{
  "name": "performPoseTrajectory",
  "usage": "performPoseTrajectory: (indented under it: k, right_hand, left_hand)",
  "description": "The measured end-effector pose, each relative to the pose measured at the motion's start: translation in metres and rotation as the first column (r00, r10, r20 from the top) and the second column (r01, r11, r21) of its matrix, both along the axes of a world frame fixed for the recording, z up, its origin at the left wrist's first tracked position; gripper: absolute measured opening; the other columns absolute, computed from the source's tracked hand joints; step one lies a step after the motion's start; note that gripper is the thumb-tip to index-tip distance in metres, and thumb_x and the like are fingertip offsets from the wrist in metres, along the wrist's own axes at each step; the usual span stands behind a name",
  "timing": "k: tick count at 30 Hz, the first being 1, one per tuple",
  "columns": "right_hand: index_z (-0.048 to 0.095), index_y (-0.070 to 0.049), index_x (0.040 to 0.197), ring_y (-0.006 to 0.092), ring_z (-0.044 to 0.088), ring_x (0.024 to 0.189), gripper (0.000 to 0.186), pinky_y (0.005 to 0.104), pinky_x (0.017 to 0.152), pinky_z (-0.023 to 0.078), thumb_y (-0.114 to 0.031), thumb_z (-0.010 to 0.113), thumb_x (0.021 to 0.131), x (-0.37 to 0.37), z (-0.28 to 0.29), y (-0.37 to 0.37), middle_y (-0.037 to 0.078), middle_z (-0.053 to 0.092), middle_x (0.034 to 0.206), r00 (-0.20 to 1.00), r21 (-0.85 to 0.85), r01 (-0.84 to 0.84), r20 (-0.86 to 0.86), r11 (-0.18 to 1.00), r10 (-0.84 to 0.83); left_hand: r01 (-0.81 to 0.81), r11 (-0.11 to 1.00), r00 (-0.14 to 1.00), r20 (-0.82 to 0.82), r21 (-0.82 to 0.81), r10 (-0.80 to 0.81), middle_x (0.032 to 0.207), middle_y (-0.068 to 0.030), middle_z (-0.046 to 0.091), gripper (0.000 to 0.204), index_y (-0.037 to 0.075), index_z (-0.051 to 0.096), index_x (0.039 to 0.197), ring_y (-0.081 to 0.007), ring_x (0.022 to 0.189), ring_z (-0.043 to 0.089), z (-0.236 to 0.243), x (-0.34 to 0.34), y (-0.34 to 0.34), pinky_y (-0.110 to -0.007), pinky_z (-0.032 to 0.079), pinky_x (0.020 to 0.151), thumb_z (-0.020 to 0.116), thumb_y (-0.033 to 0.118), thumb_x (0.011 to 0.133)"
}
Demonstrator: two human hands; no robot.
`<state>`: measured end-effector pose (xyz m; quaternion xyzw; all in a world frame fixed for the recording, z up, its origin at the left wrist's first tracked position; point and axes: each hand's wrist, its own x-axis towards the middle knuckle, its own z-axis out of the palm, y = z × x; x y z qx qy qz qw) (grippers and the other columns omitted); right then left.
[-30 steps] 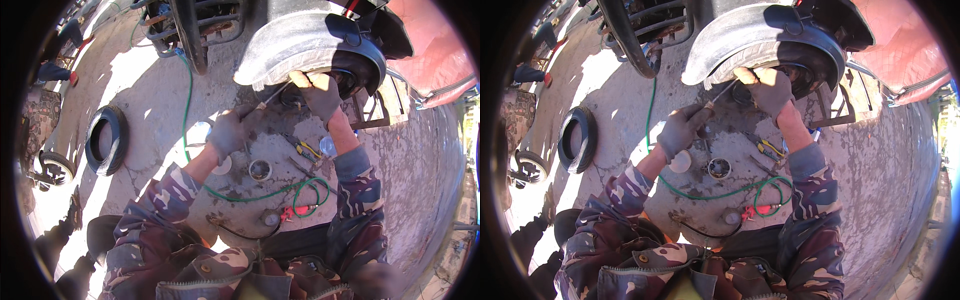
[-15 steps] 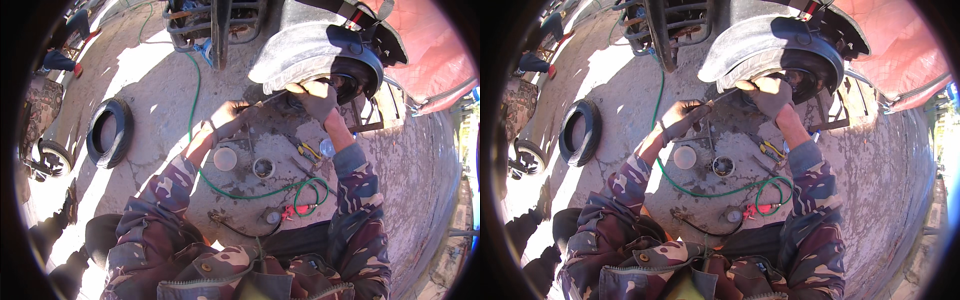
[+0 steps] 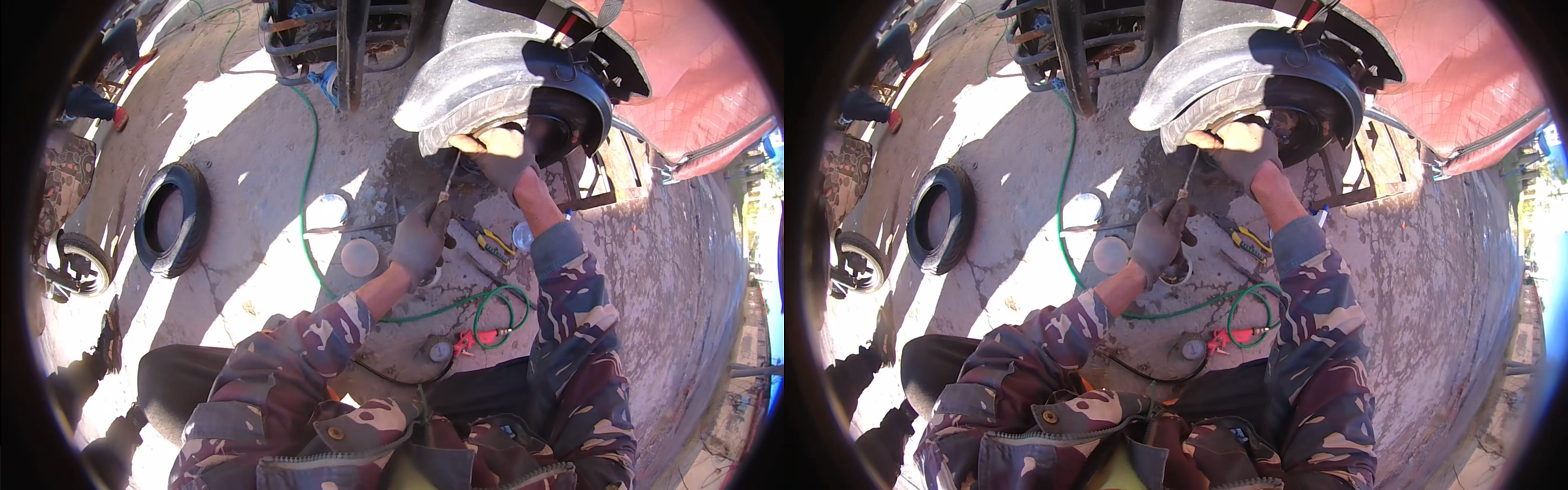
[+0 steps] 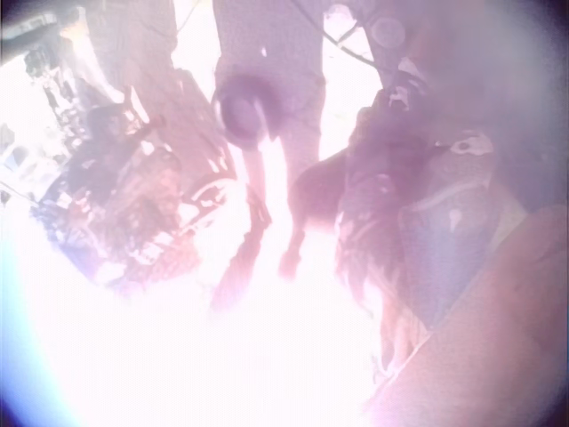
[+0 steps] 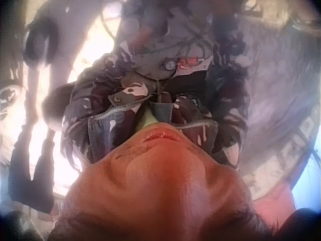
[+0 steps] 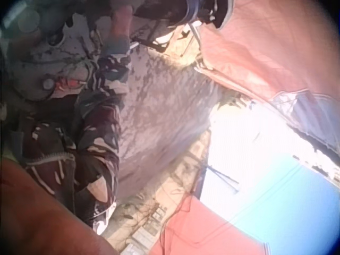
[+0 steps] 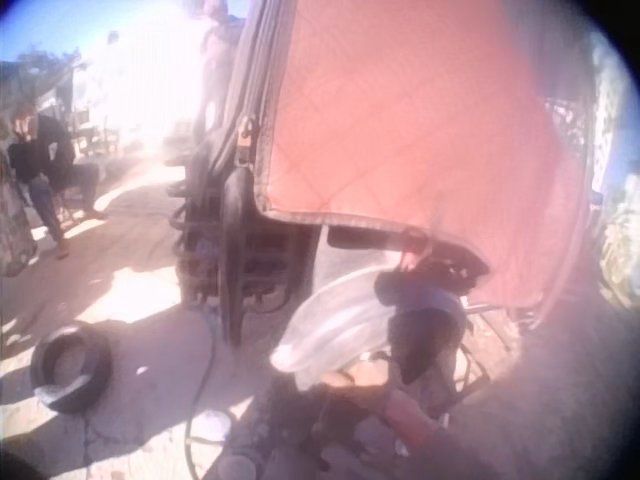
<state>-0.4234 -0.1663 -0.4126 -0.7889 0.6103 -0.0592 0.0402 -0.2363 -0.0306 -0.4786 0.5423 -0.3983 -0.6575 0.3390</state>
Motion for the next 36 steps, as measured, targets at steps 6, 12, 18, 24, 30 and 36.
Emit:
performPoseTrajectory:
  k: [6,12,18,24,30,36]
  right_hand:
    - [0.080,-0.012,0.108,0.0411,0.074,0.097,0.061,0.0478,0.087,0.058,-0.068,0.056,0.098,-0.011,0.007,0.000,0.022,0.076,0.103,0.996,0.040,-0.010,0.088,0.999,0.007]
    - [0.079,0.000,0.102,0.0303,0.077,0.082,0.050,0.0404,0.075,0.056,-0.049,0.069,0.101,-0.026,0.015,0.003,0.020,0.078,0.088,0.742,0.102,0.070,0.660,0.992,-0.120]
    - [0.078,0.000,0.108,0.0289,0.077,0.087,0.047,0.0390,0.080,0.056,-0.045,0.069,0.101,-0.025,0.027,0.009,0.020,0.079,0.095,0.766,0.078,0.061,0.635,0.995,-0.096]
    - [0.078,0.002,0.107,0.0196,0.073,0.083,0.039,0.0359,0.078,0.054,-0.036,0.069,0.103,-0.019,0.030,0.011,0.018,0.078,0.092,0.780,-0.005,0.050,0.625,0.999,-0.036]
    - [0.077,0.001,0.113,0.0229,0.074,0.098,0.042,0.0362,0.088,0.054,-0.039,0.069,0.103,-0.024,0.028,0.006,0.018,0.079,0.103,0.808,0.032,0.039,0.587,0.999,-0.050]
    - [0.077,0.001,0.113,0.0278,0.075,0.101,0.048,0.0386,0.090,0.054,-0.044,0.070,0.102,-0.023,0.024,0.005,0.019,0.079,0.107,0.766,0.015,0.043,0.641,0.999,-0.043]
  left_hand:
    - [0.278,0.956,0.923,0.303,-0.098,-0.237,0.071,-0.0058,0.068,0.046,0.008,0.074,0.123,-0.0113,0.048,0.053,0.030,0.074,-0.048,-0.028,0.042,0.044,0.057,0.048,0.108]
    - [0.272,0.956,0.959,0.055,0.109,-0.279,0.070,-0.0064,0.067,0.052,0.006,0.074,0.118,-0.0119,0.042,0.048,0.045,0.082,-0.044,-0.029,0.035,0.040,0.057,0.054,0.107]
    - [0.242,0.958,0.950,0.238,-0.152,-0.202,0.074,-0.0110,0.070,0.053,0.002,0.072,0.118,-0.0152,0.046,0.058,0.056,0.053,0.006,-0.031,0.043,0.043,0.055,0.051,0.108]
    - [0.215,0.967,0.926,0.345,-0.137,-0.157,0.084,-0.0092,0.073,0.049,0.002,0.071,0.119,-0.0142,0.060,0.066,0.050,0.073,-0.010,-0.030,0.050,0.053,0.055,0.047,0.109]
    - [0.252,0.947,0.904,0.399,-0.202,-0.155,0.078,-0.0078,0.072,0.048,0.004,0.073,0.116,-0.0129,0.061,0.067,0.051,0.080,-0.023,-0.030,0.052,0.057,0.058,0.049,0.108]
    - [0.267,0.956,0.876,0.444,-0.121,-0.188,0.073,-0.0056,0.073,0.046,0.007,0.074,0.115,-0.0118,0.059,0.068,0.075,0.085,-0.026,-0.031,0.052,0.053,0.059,0.049,0.107]
